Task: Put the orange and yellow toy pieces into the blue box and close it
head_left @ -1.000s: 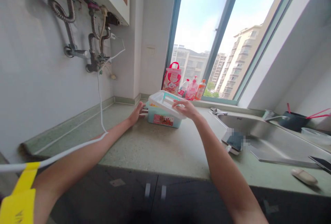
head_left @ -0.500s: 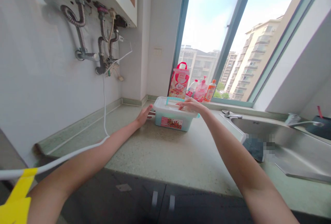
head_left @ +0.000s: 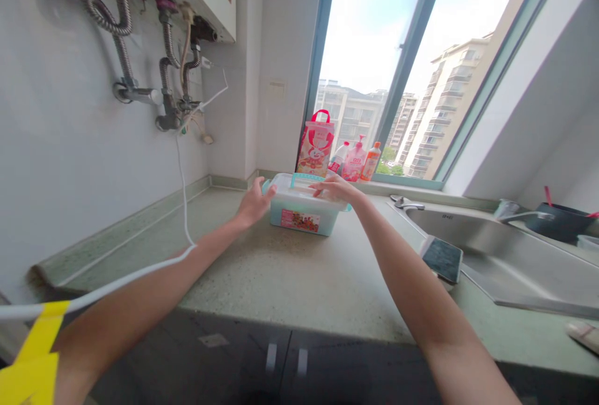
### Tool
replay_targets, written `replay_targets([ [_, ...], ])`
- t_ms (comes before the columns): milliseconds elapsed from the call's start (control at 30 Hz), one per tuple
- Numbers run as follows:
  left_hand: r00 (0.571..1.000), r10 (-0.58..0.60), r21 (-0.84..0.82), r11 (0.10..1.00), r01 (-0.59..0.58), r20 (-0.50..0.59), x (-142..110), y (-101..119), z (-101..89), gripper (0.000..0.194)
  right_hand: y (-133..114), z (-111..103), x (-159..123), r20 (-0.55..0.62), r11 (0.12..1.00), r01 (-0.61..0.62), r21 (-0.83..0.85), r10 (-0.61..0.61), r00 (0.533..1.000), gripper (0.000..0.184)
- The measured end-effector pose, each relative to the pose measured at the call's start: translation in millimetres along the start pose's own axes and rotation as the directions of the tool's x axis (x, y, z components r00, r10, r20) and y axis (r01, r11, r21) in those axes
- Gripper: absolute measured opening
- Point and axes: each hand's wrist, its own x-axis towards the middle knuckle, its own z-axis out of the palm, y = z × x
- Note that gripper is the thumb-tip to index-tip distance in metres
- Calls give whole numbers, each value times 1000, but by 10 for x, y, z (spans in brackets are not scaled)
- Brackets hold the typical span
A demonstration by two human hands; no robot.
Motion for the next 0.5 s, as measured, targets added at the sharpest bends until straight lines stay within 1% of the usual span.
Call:
replay_targets([
  [33,999,28,33,999,-28,-21,-1,20,-43,81,-18,6,-14,-1,1000,-3,1,3,1000,52],
  [67,998,58,27,998,-57,-24,-6,42,-83,88,-33,10,-26,0,1000,-8,0,8,1000,51],
  [167,993,120,-95,988,-120,-2,-54,122,-151,103,-64,24,-47,6,1000,-5,2,5,1000,49],
  [233,980,199,-185,964,-191,23,-117,195,-144,107,-68,35,-49,13,1000,11,13,-11,1000,47],
  [300,959,281,-219,939,-266,41,-188,273,-117,107,-51,47,-37,29,999,25,35,-26,999,45],
  [400,945,322,-197,931,-306,55,-265,344,-92,101,10,68,4,18,991,63,119,-66,998,38],
  [433,941,333,-190,930,-316,66,-279,347,-94,98,37,75,17,-16,985,85,150,-83,996,38],
  [500,922,374,-185,917,-352,101,-294,325,-110,93,100,88,23,-120,975,125,185,-104,987,40],
])
